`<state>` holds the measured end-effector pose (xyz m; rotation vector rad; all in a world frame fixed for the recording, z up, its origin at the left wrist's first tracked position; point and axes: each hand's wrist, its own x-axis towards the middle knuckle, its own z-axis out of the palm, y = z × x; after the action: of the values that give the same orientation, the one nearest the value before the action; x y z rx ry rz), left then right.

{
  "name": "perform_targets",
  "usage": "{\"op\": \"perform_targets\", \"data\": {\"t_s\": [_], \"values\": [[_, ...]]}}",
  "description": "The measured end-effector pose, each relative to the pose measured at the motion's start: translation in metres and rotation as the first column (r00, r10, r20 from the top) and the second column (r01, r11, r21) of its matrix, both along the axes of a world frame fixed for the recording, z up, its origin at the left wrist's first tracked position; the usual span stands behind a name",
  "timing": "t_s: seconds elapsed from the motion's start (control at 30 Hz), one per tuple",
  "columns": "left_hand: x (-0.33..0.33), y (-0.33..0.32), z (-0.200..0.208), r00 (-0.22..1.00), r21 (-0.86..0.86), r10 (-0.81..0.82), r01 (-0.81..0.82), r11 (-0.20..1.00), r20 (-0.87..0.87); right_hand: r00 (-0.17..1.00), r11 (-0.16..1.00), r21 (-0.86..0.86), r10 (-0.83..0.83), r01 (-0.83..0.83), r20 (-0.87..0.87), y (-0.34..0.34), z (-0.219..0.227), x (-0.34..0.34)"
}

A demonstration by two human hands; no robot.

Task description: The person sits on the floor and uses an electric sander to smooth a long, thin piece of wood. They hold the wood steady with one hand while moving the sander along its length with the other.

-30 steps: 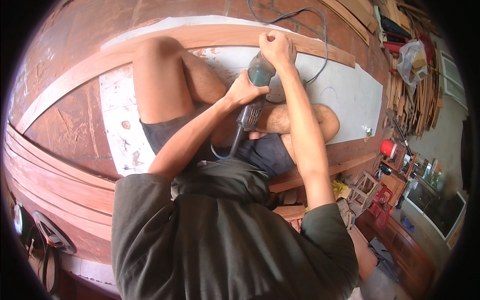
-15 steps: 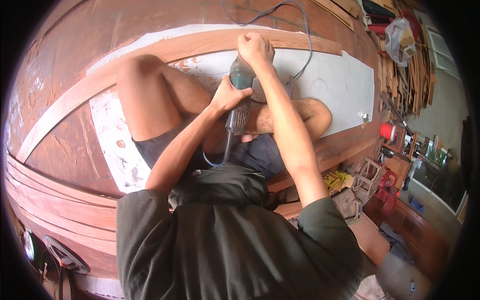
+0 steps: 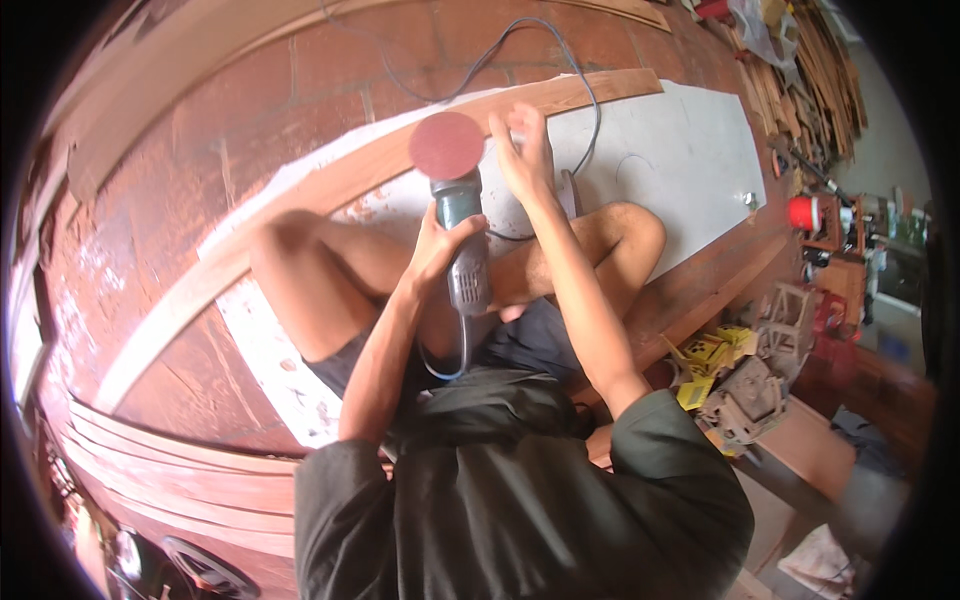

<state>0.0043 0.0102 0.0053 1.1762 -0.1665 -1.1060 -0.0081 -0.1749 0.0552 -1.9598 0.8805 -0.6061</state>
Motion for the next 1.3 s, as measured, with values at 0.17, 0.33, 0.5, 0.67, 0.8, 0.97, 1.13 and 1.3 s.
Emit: {"op": "perform_targets", "data": {"t_s": [0.17,0.33,0.5,0.67,0.8,0.97,1.13,1.3], "values": [[0.014,-0.002,0.053,0.944,-0.078,-0.113,0.093,0.993,-0.309,0.903,0.153,0.894,0.166,-0.420,0.396,0.032,0.002,-0.064],[0.003,-0.040,0.102,0.933,0.095,-0.331,0.346,0.934,-0.140,0.753,-0.173,0.734,-0.101,-0.657,0.651,0.019,-0.002,-0.071],[-0.013,-0.066,0.073,0.897,0.114,-0.389,0.373,0.921,0.210,0.776,0.187,0.797,-0.183,-0.574,0.603,-0.011,0.000,-0.088],[-0.031,-0.065,0.120,0.861,0.137,-0.476,0.457,0.879,0.177,0.577,0.191,0.688,-0.417,-0.700,0.702,-0.041,0.005,-0.113],[-0.047,-0.070,0.132,0.715,0.248,-0.435,0.358,0.900,0.547,0.639,0.289,0.771,-0.436,-0.568,0.634,-0.045,0.032,-0.120],[0.001,-0.076,0.122,0.491,0.255,-0.385,0.312,0.915,0.782,0.632,0.350,0.822,-0.526,-0.450,0.570,-0.057,0.015,-0.139],[0.160,-0.018,0.019,0.018,0.789,-0.806,-0.218,0.574,0.591,0.548,0.177,0.827,-0.672,-0.534,0.498,-0.061,0.017,-0.134],[0.200,0.040,-0.008,-0.014,0.936,-0.970,-0.256,0.239,0.244,0.563,0.220,0.837,-0.652,-0.501,0.508,-0.065,0.013,-0.129]]}}
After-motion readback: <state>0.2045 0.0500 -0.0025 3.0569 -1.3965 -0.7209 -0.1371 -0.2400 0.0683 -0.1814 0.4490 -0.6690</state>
